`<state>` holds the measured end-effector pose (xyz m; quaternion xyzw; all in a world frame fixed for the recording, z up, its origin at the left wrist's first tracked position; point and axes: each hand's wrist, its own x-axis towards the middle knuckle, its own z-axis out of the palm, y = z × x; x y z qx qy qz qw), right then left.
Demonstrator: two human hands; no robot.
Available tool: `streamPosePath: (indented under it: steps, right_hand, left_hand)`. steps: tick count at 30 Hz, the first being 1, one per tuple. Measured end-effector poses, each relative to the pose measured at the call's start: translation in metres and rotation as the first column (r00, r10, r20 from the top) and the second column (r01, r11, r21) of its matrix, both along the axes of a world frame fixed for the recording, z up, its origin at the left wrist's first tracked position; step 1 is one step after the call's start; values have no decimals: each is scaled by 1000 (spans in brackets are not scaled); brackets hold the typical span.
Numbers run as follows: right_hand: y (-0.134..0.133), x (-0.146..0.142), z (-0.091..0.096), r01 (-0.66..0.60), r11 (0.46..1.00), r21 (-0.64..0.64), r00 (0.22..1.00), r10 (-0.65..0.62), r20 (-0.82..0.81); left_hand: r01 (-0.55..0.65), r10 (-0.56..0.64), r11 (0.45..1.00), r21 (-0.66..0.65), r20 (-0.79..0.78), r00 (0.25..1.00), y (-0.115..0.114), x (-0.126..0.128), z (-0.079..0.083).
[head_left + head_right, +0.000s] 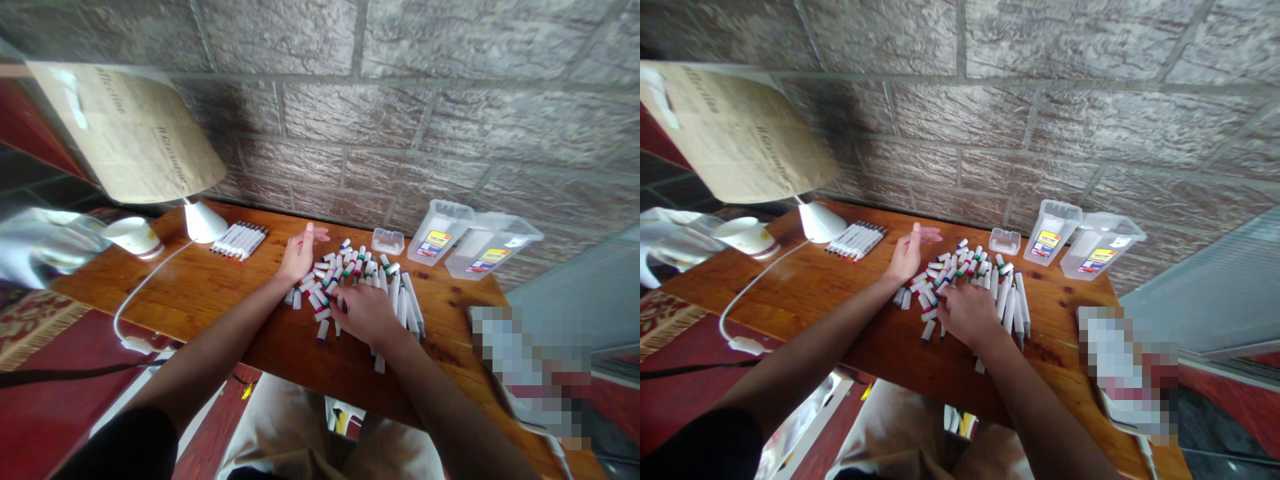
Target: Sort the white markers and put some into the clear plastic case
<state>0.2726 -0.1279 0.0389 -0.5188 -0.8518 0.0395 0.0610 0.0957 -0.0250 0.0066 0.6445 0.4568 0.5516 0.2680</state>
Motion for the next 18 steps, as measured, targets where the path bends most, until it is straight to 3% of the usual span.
streamPosePath:
  steps: [4, 8, 11, 13, 18]
  right_hand:
    - [1, -2, -1, 50, 998, -25, 997, -51, -56]
    - [5, 8, -1, 47, 994, -96, 932, -78, -355]
    - [8, 18, -1, 73, 990, -117, 803, -128, -582]
    - [11, 22, -2, 99, 988, -118, 681, -154, -716]
    - [18, 22, -10, 78, 993, -90, 409, -114, -905]
  left_hand:
    - [12, -12, 1000, 5, 0, 1000, -1, 0, 0]
    - [10, -10, 1000, 7, 16, 1000, -1, 0, 5]
    - [31, -28, 999, -42, 85, 996, -2, -1, 12]
    - [136, -120, 982, -130, 129, 984, -4, -2, 16]
    - [444, -407, 820, -361, 179, 896, -15, 2, 21]
